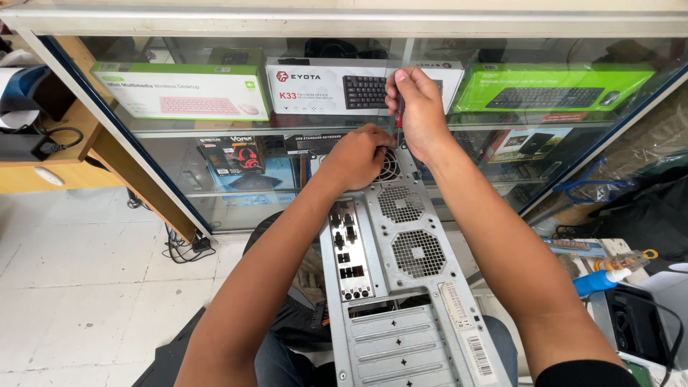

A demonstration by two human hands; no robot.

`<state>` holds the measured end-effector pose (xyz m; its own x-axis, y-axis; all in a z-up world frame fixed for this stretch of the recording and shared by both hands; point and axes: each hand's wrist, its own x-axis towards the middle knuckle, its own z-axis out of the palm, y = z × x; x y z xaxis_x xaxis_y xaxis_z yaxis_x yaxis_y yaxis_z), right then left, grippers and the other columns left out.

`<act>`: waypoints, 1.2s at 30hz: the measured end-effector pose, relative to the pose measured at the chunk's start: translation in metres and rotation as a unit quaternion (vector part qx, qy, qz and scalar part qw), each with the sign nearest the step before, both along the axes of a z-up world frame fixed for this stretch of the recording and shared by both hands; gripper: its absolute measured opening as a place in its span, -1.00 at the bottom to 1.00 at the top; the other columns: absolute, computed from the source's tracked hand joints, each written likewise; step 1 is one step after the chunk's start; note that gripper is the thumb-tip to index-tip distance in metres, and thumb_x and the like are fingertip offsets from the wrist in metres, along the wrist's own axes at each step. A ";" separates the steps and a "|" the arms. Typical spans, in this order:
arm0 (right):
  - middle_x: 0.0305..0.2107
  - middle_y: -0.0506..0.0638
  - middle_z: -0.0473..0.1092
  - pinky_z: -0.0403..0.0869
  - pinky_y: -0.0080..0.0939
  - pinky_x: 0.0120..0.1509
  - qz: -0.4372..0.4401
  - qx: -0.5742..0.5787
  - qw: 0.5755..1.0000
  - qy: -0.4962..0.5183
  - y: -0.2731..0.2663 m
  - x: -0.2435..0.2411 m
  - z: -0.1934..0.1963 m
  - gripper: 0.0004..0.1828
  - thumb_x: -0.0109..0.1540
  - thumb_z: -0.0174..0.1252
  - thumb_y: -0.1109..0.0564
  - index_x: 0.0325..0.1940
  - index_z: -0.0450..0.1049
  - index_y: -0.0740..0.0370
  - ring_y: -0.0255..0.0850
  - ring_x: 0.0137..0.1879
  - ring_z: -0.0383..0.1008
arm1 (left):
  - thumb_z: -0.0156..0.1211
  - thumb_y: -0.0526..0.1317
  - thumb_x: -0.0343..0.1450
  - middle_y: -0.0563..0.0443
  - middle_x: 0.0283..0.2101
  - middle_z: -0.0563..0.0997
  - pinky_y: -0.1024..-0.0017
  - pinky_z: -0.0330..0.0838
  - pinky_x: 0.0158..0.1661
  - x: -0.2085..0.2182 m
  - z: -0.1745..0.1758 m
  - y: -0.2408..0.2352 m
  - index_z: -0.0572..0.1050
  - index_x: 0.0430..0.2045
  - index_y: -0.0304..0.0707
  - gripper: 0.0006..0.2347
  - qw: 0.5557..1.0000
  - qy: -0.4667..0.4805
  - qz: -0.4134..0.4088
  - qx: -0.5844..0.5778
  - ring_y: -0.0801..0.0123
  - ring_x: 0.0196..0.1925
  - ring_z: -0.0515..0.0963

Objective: The person uses a screwdriver to remove screws from the back of a computer case. They then remove the power supply unit and place it on the floor. Finally, they reattach the side panel to the computer case.

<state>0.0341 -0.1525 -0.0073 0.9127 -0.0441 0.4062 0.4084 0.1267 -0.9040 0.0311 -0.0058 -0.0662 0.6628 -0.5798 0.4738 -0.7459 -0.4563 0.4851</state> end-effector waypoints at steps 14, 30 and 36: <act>-0.68 -0.17 0.01 -0.10 -0.32 -0.51 -0.044 0.144 0.989 -0.004 -0.006 0.002 -0.002 -0.73 0.20 -0.04 0.01 -0.56 0.15 0.07 -0.38 -0.57 -0.09 | -0.10 -0.39 0.37 -0.14 0.18 0.54 0.09 0.44 0.12 -0.005 0.011 -0.017 0.63 -0.03 -0.23 -0.63 0.998 0.042 0.007 0.045 -0.01 0.16 0.56; -0.59 -0.17 0.10 0.04 -0.35 -0.46 -0.057 0.153 0.986 -0.030 -0.003 0.003 -0.008 -0.76 0.34 -0.09 0.02 -0.40 0.22 0.08 -0.40 -0.53 0.00 | -0.10 -0.39 0.33 -0.12 0.17 0.55 0.01 0.38 0.15 -0.008 0.011 -0.013 0.64 -0.04 -0.20 -0.60 0.998 0.054 0.006 0.036 -0.03 0.15 0.56; -0.61 -0.19 0.06 -0.05 -0.36 -0.53 -0.065 0.154 0.986 -0.025 -0.007 0.005 -0.005 -0.76 0.30 -0.13 0.00 -0.45 0.19 0.05 -0.40 -0.54 -0.07 | -0.10 -0.38 0.33 -0.16 0.16 0.55 0.01 0.38 0.16 -0.007 0.014 -0.016 0.65 -0.05 -0.23 -0.61 0.997 0.054 -0.002 0.046 -0.03 0.16 0.55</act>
